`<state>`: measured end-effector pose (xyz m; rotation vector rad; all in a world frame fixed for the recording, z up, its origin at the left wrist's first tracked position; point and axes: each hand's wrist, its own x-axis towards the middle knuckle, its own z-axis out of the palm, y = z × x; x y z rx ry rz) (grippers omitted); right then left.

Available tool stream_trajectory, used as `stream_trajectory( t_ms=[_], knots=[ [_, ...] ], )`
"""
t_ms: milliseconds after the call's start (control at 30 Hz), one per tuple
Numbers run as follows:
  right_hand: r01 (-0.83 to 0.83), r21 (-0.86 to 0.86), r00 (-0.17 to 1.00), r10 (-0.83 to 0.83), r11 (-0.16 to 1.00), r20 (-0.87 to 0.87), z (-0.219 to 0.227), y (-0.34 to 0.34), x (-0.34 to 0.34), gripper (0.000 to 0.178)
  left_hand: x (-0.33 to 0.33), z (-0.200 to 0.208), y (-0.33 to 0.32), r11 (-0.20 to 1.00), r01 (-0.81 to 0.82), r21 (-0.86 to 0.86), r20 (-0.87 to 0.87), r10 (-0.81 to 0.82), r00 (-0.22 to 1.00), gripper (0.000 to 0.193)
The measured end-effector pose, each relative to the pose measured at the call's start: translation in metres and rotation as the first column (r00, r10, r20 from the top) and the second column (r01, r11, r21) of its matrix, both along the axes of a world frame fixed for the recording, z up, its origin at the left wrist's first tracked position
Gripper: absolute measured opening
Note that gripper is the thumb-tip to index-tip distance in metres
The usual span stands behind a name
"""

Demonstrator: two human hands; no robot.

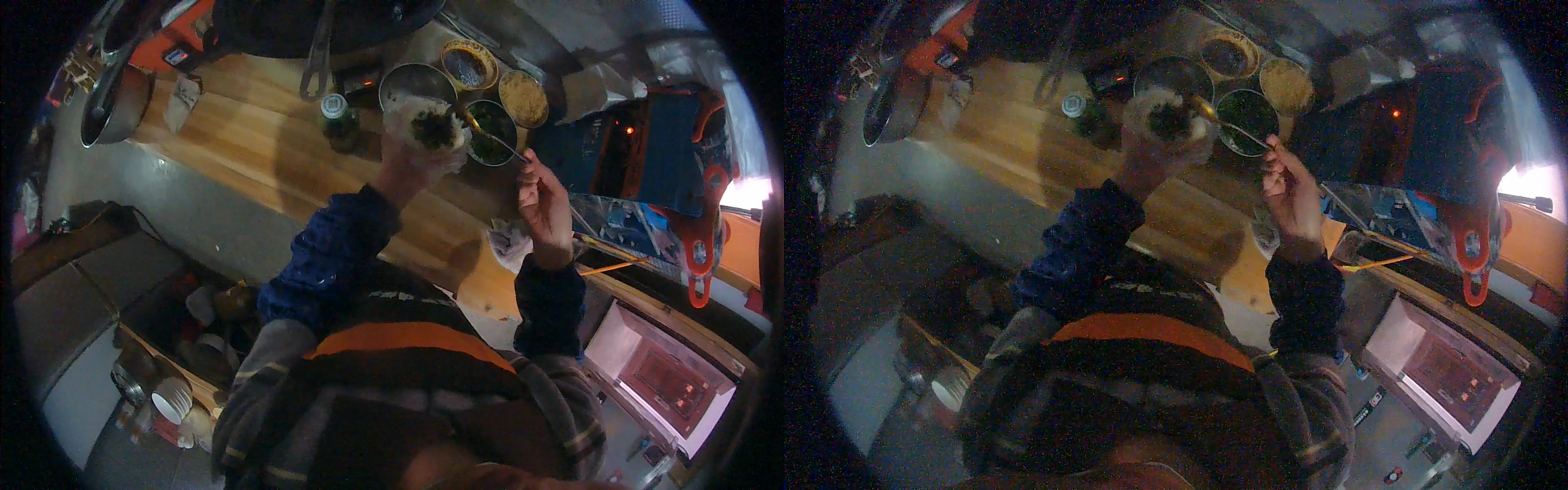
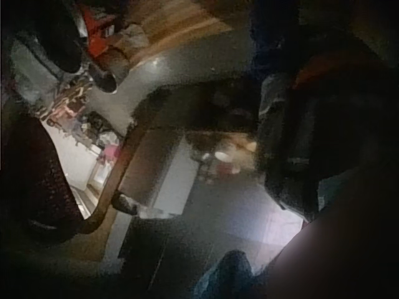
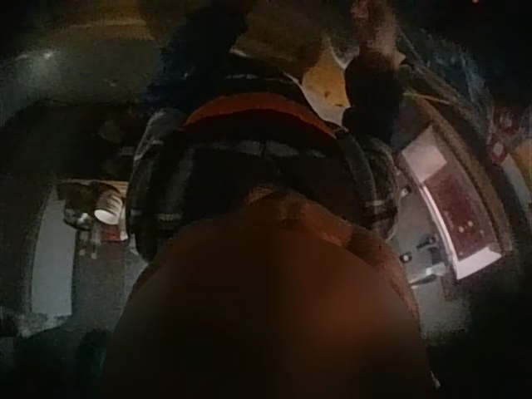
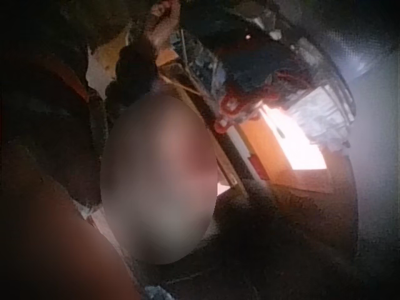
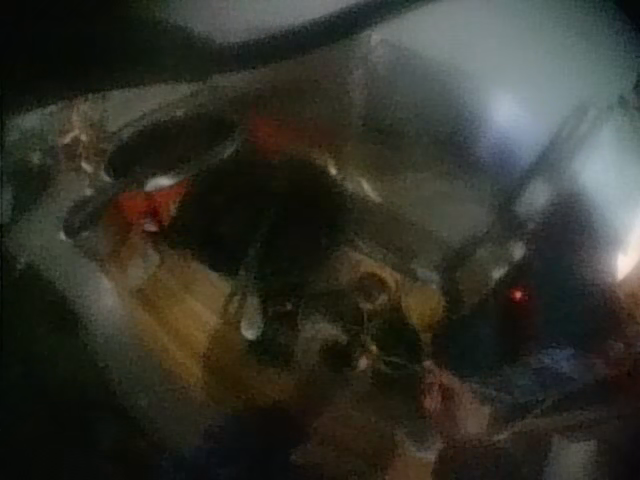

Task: The person retrieves a steamed bun from a steamer, places it in a plastic bag, and adds chopped greens and a spoonful of sauce. The person then holds the bagged bun while moving through the restaurant.

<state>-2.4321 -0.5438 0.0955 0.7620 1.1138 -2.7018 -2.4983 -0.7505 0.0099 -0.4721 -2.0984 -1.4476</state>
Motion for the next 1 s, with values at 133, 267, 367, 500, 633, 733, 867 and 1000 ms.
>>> stream_trajectory(
  t_ms=[133,267,367,500,633,733,867,1000],
  knots=[
    [-0.078,-0.419,0.997,0.073,0.904,-0.027,-0.023,0.015,-0.021,0.026,-0.011,-0.007,-0.003,0.997,-0.023,-0.077,-0.102,0.015,0.995,0.059],
    [-0.163,-0.550,0.986,0.150,0.819,-0.068,-0.029,0.022,-0.032,0.023,-0.020,-0.011,-0.001,1.000,-0.017,0.026,-0.081,0.019,0.997,0.062],
    [-0.120,-0.452,0.992,0.119,0.884,-0.030,-0.025,0.020,-0.036,0.027,-0.022,-0.008,0.002,0.999,-0.015,0.044,-0.080,0.018,0.997,0.064],
    [-0.147,-0.197,0.986,0.128,0.969,-0.106,-0.015,0.014,-0.035,0.022,-0.028,0.003,0.005,0.996,0.021,-0.088,-0.158,-0.035,0.987,0.060],
    [0.017,0.114,0.986,0.002,0.993,-0.167,-0.011,0.007,-0.026,0.022,-0.032,0.012,0.011,0.981,-0.039,-0.192,-0.308,-0.022,0.951,0.057],
    [0.024,0.163,0.980,0.009,0.986,-0.199,-0.010,0.004,-0.022,0.023,-0.033,0.013,0.017,0.975,0.076,-0.209,-0.131,-0.104,0.986,0.056],
    [0.065,0.322,0.986,-0.012,0.945,-0.166,-0.005,0.001,-0.018,0.025,-0.031,0.012,0.024,0.971,0.136,-0.195,-0.012,-0.141,0.990,0.057],
    [0.096,0.399,0.985,-0.030,0.912,-0.171,0.003,-0.004,-0.013,0.023,-0.028,0.013,0.024,0.967,0.215,-0.136,0.109,-0.201,0.973,0.057]
  ],
)
